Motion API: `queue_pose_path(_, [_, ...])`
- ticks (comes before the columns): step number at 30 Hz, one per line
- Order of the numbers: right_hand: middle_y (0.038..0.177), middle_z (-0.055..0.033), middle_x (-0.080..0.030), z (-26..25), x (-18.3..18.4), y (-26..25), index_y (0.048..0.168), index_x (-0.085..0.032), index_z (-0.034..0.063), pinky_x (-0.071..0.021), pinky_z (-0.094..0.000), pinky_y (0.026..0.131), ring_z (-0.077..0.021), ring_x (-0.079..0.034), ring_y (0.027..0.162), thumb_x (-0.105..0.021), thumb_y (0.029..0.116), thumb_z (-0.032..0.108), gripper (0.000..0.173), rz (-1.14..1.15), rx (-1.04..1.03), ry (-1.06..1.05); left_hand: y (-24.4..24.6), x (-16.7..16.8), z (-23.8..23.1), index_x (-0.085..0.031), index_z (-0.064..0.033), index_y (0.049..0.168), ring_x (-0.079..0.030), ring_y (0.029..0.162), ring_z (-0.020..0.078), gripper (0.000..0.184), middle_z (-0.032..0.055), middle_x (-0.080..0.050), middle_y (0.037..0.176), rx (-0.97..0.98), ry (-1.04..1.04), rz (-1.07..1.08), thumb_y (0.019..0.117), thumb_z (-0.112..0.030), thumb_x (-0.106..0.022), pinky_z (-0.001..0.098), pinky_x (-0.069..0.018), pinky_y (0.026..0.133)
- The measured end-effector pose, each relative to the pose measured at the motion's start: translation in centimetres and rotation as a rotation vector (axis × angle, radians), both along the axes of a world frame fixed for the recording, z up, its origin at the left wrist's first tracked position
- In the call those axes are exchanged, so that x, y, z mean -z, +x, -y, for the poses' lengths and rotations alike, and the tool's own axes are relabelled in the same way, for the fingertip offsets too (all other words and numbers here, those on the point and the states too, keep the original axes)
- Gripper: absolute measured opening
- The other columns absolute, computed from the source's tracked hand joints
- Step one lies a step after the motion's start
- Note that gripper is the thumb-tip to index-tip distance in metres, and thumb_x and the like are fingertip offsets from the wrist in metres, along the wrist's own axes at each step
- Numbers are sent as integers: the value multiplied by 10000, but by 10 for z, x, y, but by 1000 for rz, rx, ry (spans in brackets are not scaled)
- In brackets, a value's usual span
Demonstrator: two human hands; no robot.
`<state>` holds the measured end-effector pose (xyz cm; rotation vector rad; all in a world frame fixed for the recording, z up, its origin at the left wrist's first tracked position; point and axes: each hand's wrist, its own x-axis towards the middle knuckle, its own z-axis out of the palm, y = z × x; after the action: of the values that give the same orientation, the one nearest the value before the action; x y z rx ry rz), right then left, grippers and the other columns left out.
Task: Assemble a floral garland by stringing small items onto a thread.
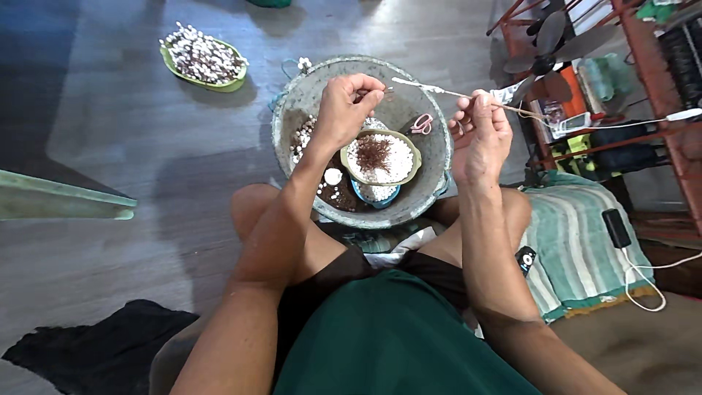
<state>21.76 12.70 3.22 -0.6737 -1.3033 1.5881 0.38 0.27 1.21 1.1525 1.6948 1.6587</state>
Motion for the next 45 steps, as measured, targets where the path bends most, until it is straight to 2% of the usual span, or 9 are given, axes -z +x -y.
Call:
queue_pose_path(6, [995,-74,-723,-3,9,-2,1144,-625,31,-601,-301,770,-141,-696,818,-469,1107,164,208,10,-16,14,0,2,-1,-722,-46,1097,-692,739,86,148,28,-735,953,19,-12,-46,1012,-138,-644,272,-606,693])
queue_pose_path(23, [1024,-101,-724,3,5,4,1161,-641,14,-606,-325,784,-172,-704,867,-526,1082,132,183,9,-18,90,1,2,-1,-732,-65,1097,-687,744,72,152,19,-735,953,20,-51,-96,1012,-161,-650,260,-599,707])
queue_pose_path(34, [1011,-92,-729,1,7,4,1138,-643,26,-601,-318,781,-165,-703,863,-535,1079,139,167,28,32,84,0,3,0,-731,-61,1094,-690,744,72,154,20,-736,947,31,-37,-109,1015,-161,-644,266,-604,716])
queue_pose_path(45, [1021,-90,-729,0,5,8,1151,-641,22,-600,-321,790,-163,-703,871,-530,1080,139,176,37,-3,112,1,4,-1,-731,-61,1091,-686,750,69,154,19,-731,934,38,-42,-127,1014,-161,-642,264,-598,723])
